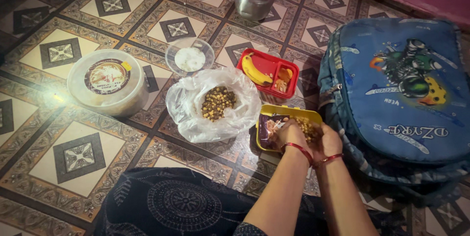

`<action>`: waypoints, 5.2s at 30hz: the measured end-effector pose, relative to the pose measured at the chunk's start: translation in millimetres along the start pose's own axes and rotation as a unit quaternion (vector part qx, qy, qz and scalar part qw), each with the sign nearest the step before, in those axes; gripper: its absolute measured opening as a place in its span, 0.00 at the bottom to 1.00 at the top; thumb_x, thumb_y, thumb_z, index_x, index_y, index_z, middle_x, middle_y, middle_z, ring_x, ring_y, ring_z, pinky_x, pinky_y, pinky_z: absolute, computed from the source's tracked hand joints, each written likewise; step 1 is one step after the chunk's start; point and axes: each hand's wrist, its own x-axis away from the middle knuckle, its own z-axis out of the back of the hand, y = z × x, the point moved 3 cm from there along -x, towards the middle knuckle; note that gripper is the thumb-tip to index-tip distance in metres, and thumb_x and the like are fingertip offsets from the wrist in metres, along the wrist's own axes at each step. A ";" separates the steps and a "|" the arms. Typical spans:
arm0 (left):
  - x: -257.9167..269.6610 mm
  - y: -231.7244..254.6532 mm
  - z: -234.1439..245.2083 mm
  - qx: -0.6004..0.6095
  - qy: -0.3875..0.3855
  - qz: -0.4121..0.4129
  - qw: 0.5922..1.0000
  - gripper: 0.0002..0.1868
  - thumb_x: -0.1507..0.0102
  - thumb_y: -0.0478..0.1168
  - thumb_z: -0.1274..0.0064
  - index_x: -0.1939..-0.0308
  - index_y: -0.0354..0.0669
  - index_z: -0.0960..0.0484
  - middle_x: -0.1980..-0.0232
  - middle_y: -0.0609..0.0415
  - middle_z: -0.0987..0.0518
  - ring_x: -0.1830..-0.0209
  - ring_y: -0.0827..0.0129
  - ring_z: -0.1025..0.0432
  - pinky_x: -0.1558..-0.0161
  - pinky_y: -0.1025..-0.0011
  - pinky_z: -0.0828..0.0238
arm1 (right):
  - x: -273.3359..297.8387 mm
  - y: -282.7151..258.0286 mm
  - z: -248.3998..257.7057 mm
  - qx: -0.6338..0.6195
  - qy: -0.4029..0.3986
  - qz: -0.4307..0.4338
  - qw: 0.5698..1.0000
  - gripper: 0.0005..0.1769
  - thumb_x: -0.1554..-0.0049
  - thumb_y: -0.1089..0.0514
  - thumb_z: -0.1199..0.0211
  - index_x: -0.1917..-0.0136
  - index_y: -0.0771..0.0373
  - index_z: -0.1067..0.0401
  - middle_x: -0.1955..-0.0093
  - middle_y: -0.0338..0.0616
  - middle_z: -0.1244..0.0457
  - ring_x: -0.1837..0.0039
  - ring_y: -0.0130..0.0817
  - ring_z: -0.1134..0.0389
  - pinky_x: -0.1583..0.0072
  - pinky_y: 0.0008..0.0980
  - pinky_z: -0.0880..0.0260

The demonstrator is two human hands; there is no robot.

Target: The person sits on the floor and packs a red and yellow compartmentalized lunchbox with a banana, snacks, and other food items from nearby containers. They then close the lunchbox and place it into a blue backpack.

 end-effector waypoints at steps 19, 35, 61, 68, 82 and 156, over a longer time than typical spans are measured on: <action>32.5 -13.3 18.2 0.021 0.053 0.040 0.998 0.16 0.37 0.38 0.53 0.45 0.49 0.27 0.60 0.50 0.21 0.69 0.60 0.24 0.66 0.63 0.24 | 8.4 4.8 43.8 0.028 0.073 -0.054 0.995 0.25 0.33 0.45 0.54 0.44 0.70 0.29 0.49 0.54 0.33 0.48 0.46 0.35 0.42 0.44 0.34; -1.3 -28.2 21.7 -0.043 0.041 0.033 0.998 0.08 0.37 0.39 0.49 0.53 0.50 0.25 0.66 0.52 0.25 0.72 0.61 0.29 0.68 0.63 0.31 | -12.2 6.1 57.9 -0.009 0.064 -0.042 0.997 0.33 0.34 0.37 0.51 0.49 0.74 0.30 0.50 0.59 0.34 0.48 0.49 0.34 0.43 0.44 0.32; 21.2 13.2 -13.2 -0.003 -0.052 0.064 0.997 0.08 0.35 0.43 0.51 0.56 0.46 0.21 0.61 0.52 0.20 0.66 0.59 0.24 0.58 0.57 0.25 | 71.6 -49.6 -30.9 -0.008 -0.028 0.027 0.999 0.40 0.34 0.31 0.57 0.37 0.72 0.33 0.42 0.53 0.35 0.40 0.46 0.36 0.36 0.41 0.35; 74.4 53.9 -19.7 -0.297 -0.027 -0.096 0.950 0.09 0.37 0.44 0.49 0.60 0.46 0.17 0.62 0.48 0.17 0.65 0.56 0.21 0.60 0.59 0.26 | 84.8 -54.5 -34.9 0.591 0.016 0.341 0.731 0.06 0.42 0.60 0.38 0.55 0.64 0.24 0.58 0.47 0.33 0.58 0.37 0.33 0.52 0.32 0.31; 145.9 116.4 -62.4 -0.621 -0.094 -0.380 0.679 0.22 0.43 0.34 0.46 0.44 0.41 0.20 0.52 0.33 0.19 0.47 0.40 0.25 0.47 0.53 0.28 | 86.7 -47.0 -103.2 0.353 -0.053 0.358 0.863 0.21 0.50 0.65 0.30 0.42 0.65 0.26 0.48 0.37 0.29 0.47 0.25 0.29 0.45 0.25 0.29; 68.0 359.4 -23.0 -0.692 -0.203 -0.453 0.524 0.07 0.39 0.42 0.44 0.60 0.45 0.16 0.58 0.42 0.17 0.54 0.47 0.21 0.50 0.56 0.26 | 77.4 83.0 -271.9 0.359 -0.166 0.345 0.851 0.05 0.35 0.60 0.42 0.47 0.62 0.30 0.55 0.32 0.35 0.55 0.18 0.36 0.52 0.22 0.34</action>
